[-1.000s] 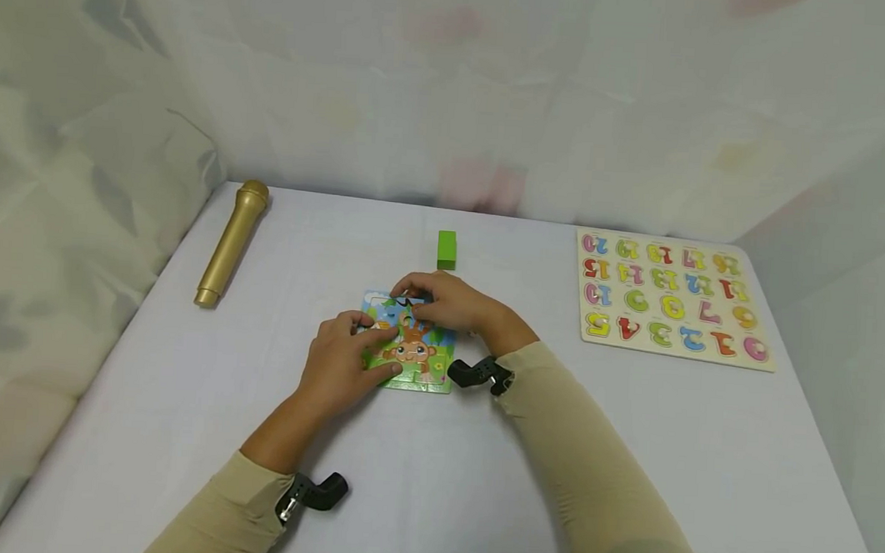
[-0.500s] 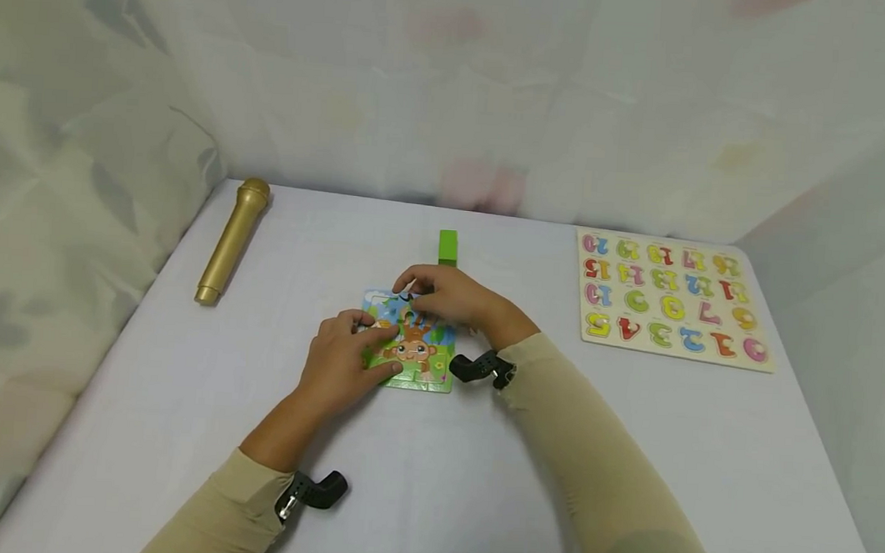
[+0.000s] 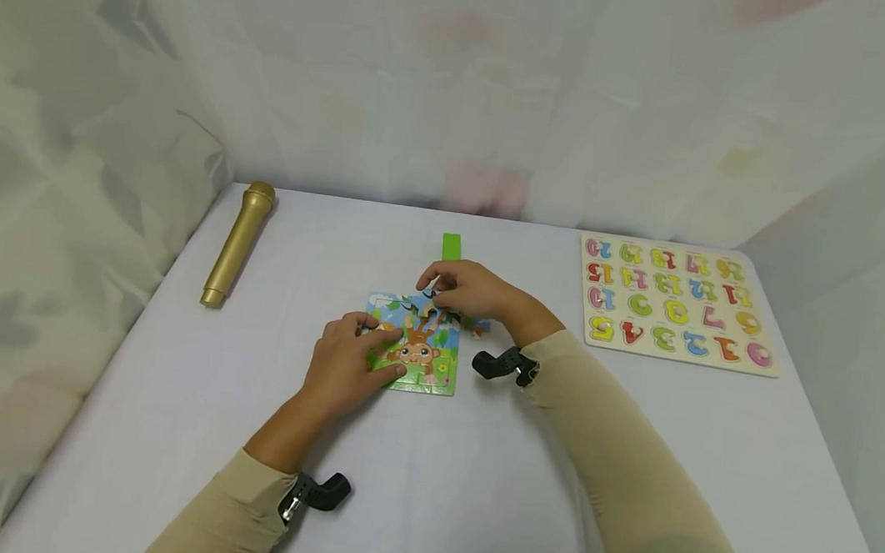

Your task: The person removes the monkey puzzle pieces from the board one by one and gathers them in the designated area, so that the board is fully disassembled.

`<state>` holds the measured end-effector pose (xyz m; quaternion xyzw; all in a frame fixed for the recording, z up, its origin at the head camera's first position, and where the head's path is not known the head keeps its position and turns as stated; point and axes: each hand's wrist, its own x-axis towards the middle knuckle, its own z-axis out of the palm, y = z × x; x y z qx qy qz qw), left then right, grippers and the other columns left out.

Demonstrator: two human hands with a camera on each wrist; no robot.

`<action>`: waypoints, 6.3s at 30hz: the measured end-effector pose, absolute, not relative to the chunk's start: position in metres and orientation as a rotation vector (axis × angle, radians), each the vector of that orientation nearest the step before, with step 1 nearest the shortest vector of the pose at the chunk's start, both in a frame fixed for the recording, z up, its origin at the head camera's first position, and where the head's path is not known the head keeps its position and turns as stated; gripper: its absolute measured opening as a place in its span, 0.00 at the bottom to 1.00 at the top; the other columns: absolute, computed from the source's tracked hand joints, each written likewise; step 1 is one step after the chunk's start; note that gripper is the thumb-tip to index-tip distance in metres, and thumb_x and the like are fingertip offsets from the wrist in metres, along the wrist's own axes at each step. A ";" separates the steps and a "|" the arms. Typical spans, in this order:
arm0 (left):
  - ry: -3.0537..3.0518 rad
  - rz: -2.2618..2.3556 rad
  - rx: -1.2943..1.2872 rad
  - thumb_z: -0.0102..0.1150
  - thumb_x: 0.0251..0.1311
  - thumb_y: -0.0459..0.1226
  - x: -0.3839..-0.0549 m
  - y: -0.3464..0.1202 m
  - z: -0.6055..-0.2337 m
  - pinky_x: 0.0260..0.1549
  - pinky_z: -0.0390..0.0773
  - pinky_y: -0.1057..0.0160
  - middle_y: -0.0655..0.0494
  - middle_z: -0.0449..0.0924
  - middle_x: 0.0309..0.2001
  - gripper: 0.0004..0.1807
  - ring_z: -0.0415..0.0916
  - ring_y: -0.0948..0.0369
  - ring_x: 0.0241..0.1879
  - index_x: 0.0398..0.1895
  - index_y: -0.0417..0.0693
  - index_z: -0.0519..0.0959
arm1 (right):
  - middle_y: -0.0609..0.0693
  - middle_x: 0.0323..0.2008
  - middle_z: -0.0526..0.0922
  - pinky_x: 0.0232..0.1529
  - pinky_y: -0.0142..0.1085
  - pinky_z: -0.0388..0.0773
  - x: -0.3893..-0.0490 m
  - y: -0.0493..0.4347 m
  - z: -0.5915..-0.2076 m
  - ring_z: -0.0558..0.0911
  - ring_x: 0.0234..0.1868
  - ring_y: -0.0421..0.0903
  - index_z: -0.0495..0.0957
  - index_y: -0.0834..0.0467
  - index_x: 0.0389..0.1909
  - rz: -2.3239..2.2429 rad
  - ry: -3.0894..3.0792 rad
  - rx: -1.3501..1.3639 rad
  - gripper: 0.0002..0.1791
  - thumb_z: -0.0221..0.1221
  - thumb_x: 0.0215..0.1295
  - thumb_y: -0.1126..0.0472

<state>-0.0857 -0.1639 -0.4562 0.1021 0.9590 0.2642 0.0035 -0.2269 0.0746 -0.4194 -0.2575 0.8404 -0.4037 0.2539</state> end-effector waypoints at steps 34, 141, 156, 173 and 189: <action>3.002 0.824 0.291 0.80 0.59 0.51 -0.086 -0.166 -0.459 0.60 0.67 0.37 0.43 0.73 0.65 0.30 0.67 0.40 0.63 0.65 0.58 0.86 | 0.51 0.40 0.82 0.43 0.42 0.73 -0.218 0.162 -0.416 0.78 0.40 0.49 0.85 0.53 0.56 -1.097 2.351 -0.528 0.14 0.62 0.73 0.66; 3.104 0.780 0.525 0.79 0.61 0.51 -0.081 -0.132 -0.459 0.54 0.71 0.37 0.44 0.76 0.61 0.31 0.71 0.41 0.60 0.67 0.57 0.85 | 0.46 0.55 0.86 0.59 0.47 0.75 -0.217 0.132 -0.428 0.80 0.55 0.48 0.87 0.53 0.58 -1.039 2.417 -0.851 0.15 0.66 0.74 0.58; 3.128 0.766 0.456 0.80 0.59 0.51 -0.079 -0.130 -0.460 0.55 0.71 0.36 0.46 0.77 0.60 0.30 0.71 0.42 0.61 0.65 0.59 0.86 | 0.46 0.59 0.83 0.65 0.48 0.74 -0.224 0.098 -0.433 0.79 0.60 0.49 0.88 0.51 0.58 -0.992 2.359 -0.976 0.15 0.67 0.72 0.61; 3.121 0.736 0.440 0.80 0.59 0.51 -0.079 -0.129 -0.458 0.55 0.72 0.36 0.45 0.77 0.61 0.29 0.72 0.42 0.61 0.64 0.60 0.86 | 0.50 0.57 0.79 0.70 0.46 0.68 -0.220 0.077 -0.441 0.75 0.64 0.50 0.90 0.53 0.48 -0.910 2.337 -1.128 0.12 0.72 0.66 0.67; 3.106 0.731 0.435 0.79 0.60 0.51 -0.079 -0.129 -0.458 0.55 0.70 0.36 0.46 0.76 0.61 0.29 0.70 0.42 0.62 0.65 0.61 0.85 | 0.49 0.55 0.78 0.65 0.48 0.70 -0.211 0.074 -0.439 0.74 0.62 0.52 0.89 0.51 0.43 -0.830 2.444 -1.115 0.08 0.72 0.64 0.64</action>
